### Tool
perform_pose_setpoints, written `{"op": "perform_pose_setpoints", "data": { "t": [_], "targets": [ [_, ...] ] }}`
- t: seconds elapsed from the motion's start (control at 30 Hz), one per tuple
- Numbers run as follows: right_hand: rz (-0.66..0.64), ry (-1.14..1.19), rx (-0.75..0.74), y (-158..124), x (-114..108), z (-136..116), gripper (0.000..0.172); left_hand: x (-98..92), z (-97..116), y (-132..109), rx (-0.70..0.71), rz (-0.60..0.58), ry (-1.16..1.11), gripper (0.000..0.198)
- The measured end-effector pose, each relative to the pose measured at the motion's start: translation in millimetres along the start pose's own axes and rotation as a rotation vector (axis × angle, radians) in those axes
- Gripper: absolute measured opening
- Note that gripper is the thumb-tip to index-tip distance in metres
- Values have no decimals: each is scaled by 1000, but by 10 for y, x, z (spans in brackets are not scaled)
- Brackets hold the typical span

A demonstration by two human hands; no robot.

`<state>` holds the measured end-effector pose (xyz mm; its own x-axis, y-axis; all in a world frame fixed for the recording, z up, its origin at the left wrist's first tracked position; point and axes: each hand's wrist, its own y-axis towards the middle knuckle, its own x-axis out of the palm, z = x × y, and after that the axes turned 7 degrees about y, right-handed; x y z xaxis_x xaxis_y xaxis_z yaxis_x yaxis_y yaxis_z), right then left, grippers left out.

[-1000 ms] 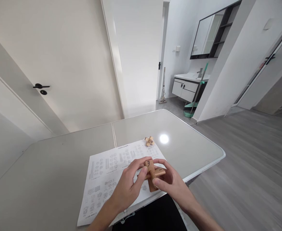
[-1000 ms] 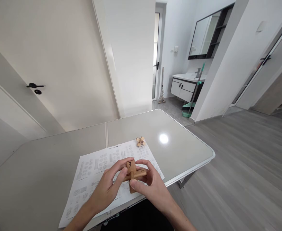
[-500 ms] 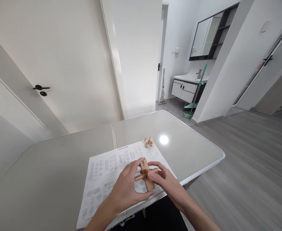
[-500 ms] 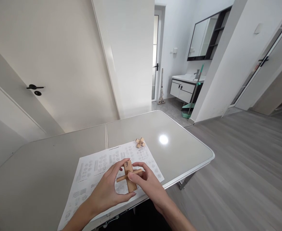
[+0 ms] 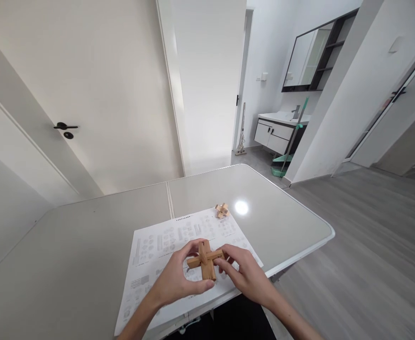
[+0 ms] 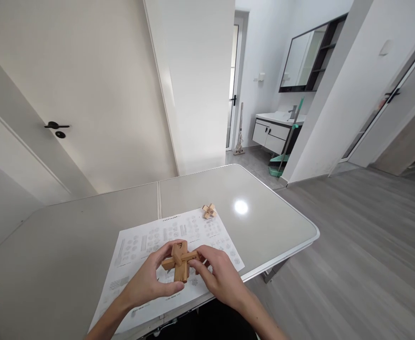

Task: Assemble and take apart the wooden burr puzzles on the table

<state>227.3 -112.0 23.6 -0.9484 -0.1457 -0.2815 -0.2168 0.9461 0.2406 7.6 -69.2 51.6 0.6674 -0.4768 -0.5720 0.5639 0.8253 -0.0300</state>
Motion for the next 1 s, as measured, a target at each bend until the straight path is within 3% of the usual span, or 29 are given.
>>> {"op": "perform_pose_setpoints", "data": {
  "t": [0.13,0.27,0.4,0.73,1.0],
  "targets": [
    [107,-42,30,86,-90,216,39,-5,-147,-1,-113,23,-9,92],
    [271,-188,150,191,-259,530,47,-48,-311,-47,-213,141,51,72],
    [345,-297,191,286,-378,749,46,-125,-520,-108,-268,270,98,54],
    [432,-434,225,373,-300,943,40,-298,-899,-262,-320,519,133,41],
    [451,-388,249,161,-274,996,44,-298,-1026,-296,-325,551,153,40]
  ]
}}
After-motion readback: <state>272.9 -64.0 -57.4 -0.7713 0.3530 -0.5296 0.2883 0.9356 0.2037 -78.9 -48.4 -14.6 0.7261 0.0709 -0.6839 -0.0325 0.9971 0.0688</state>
